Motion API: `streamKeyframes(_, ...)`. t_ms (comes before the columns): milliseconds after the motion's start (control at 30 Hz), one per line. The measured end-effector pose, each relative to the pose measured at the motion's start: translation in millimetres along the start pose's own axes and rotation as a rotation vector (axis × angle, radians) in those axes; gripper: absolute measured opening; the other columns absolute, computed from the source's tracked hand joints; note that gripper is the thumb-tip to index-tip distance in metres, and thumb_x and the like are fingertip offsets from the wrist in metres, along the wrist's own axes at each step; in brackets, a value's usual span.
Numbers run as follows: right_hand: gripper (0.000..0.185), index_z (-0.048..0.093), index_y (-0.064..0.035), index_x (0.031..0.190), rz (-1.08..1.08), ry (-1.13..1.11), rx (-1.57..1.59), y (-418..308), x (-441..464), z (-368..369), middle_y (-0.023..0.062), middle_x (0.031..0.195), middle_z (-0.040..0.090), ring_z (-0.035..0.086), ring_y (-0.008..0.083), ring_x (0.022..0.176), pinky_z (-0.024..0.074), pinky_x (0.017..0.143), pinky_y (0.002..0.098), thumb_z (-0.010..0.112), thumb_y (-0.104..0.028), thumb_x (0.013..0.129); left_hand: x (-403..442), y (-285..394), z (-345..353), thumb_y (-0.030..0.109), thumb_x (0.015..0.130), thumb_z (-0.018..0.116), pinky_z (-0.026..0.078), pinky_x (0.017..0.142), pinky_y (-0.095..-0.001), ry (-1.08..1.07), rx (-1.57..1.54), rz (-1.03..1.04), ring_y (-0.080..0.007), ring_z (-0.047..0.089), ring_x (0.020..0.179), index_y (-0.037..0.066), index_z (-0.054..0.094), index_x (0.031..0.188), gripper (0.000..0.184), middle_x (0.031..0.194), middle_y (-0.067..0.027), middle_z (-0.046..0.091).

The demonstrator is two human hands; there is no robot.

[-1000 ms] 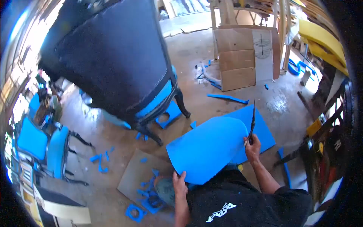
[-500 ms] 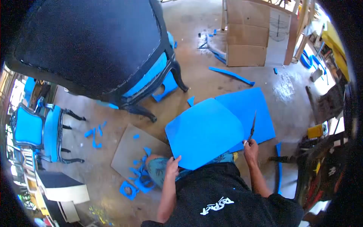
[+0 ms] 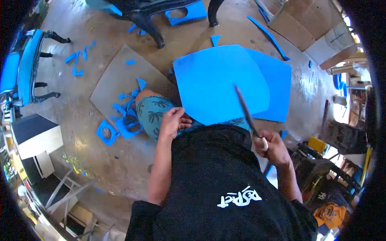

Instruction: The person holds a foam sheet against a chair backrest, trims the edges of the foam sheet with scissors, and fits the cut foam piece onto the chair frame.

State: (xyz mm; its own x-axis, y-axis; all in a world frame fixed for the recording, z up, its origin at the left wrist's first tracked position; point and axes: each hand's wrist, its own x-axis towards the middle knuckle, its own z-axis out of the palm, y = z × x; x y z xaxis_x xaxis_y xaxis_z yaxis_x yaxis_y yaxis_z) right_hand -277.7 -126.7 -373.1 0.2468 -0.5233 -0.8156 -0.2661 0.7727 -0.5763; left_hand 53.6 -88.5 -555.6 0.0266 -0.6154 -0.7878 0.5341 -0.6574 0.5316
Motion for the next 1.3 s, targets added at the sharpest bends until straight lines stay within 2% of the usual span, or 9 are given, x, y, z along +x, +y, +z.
streamKeyframes(133, 0.024, 0.053, -0.0104, 0.077, 0.043, -0.291, 0.13, -7, 6, 45, -0.0011, 0.06, 0.051, 0.043, 0.0067, 0.049, 0.0288, 0.046, 0.0236, 0.064, -0.025, 0.093, 6, -6, -8, 0.024, 0.097, 0.057, 0.058, 0.052, -0.0339, 0.008, -0.023, -0.029, -0.0217, 0.066, 0.066, 0.0, 0.054, 0.105, 0.025, 0.085, -0.0105, 0.063)
streamKeyframes(200, 0.029, 0.053, -0.0113, 0.076, 0.046, -0.331, 0.124, -3, 10, 61, -0.0009, 0.06, 0.05, 0.04, 0.0066, 0.048, 0.0267, 0.044, 0.0239, 0.059, -0.032, 0.096, 6, -7, -15, 0.024, 0.097, 0.058, 0.057, 0.05, -0.0336, -0.033, -0.063, -0.032, -0.0208, 0.065, 0.065, 0.001, 0.055, 0.104, 0.025, 0.083, -0.0095, 0.062)
streamKeyframes(300, 0.042, 0.051, -0.0129, 0.076, 0.286, -0.416, 0.075, -10, 13, 78, 0.0004, 0.061, 0.051, 0.038, 0.0068, 0.046, 0.0228, 0.039, 0.0248, 0.048, -0.049, 0.098, 1, -4, -18, 0.03, 0.094, 0.061, 0.056, 0.049, -0.0337, 0.009, -0.044, 0.003, -0.0192, 0.063, 0.066, 0.005, 0.055, 0.102, 0.027, 0.084, -0.0073, 0.063)
streamKeyframes(400, 0.043, 0.053, -0.0129, 0.077, 0.382, -0.473, 0.053, -22, 10, 97, 0.0005, 0.062, 0.053, 0.038, 0.0065, 0.046, 0.0228, 0.038, 0.025, 0.047, -0.051, 0.098, 5, -5, -20, 0.031, 0.093, 0.064, 0.052, 0.044, -0.0324, 0.018, -0.008, 0.045, -0.0171, 0.061, 0.061, 0.006, 0.056, 0.099, 0.027, 0.078, -0.0058, 0.062)
streamKeyframes(533, 0.049, 0.051, -0.0123, 0.078, 0.452, -0.403, -0.177, -25, 21, 115, -0.0006, 0.062, 0.05, 0.035, 0.0064, 0.044, 0.0231, 0.037, 0.0245, 0.045, -0.057, 0.097, 11, -5, -23, 0.029, 0.092, 0.065, 0.046, 0.037, -0.0294, 0.019, 0.037, 0.084, -0.0138, 0.057, 0.055, 0.005, 0.057, 0.09, 0.025, 0.073, -0.0056, 0.058)
streamKeyframes(700, 0.049, 0.051, -0.0111, 0.083, 0.472, -0.4, -0.171, -15, 42, 132, 0.0003, 0.062, 0.05, 0.03, 0.0068, 0.04, 0.0201, 0.034, 0.024, 0.047, -0.058, 0.094, 9, -7, -23, 0.033, 0.091, 0.065, 0.041, 0.038, -0.0303, 0.039, 0.045, 0.081, -0.0144, 0.054, 0.05, 0.009, 0.057, 0.085, 0.026, 0.065, -0.0033, 0.057)
streamKeyframes(967, 0.051, 0.051, -0.0103, 0.079, 0.419, -0.334, -0.195, -9, 56, 153, 0.0011, 0.061, 0.05, 0.035, 0.0092, 0.04, 0.0236, 0.035, 0.0265, 0.053, -0.06, 0.09, 8, -7, -20, 0.03, 0.093, 0.063, 0.042, 0.038, -0.0293, 0.069, 0.033, 0.092, -0.0137, 0.055, 0.052, 0.007, 0.057, 0.085, 0.025, 0.07, -0.0032, 0.058)
streamKeyframes(1167, 0.048, 0.05, -0.0105, 0.079, 0.435, -0.307, -0.219, -13, 60, 153, 0.0006, 0.061, 0.048, 0.035, 0.0068, 0.044, 0.0231, 0.035, 0.0238, 0.049, -0.056, 0.095, 7, -1, -16, 0.028, 0.092, 0.063, 0.045, 0.039, -0.0303, 0.085, 0.064, 0.074, -0.0147, 0.055, 0.053, 0.006, 0.058, 0.089, 0.023, 0.072, -0.0036, 0.058)
streamKeyframes(1300, 0.052, 0.05, -0.0092, 0.079, 0.449, -0.335, -0.161, -6, 60, 145, 0.0023, 0.062, 0.049, 0.04, 0.0107, 0.044, 0.0314, 0.035, 0.0271, 0.051, -0.06, 0.092, 12, -3, -18, 0.028, 0.09, 0.065, 0.046, 0.039, -0.0302, 0.072, 0.055, 0.065, -0.0148, 0.056, 0.053, 0.005, 0.059, 0.091, 0.023, 0.072, -0.0041, 0.059)
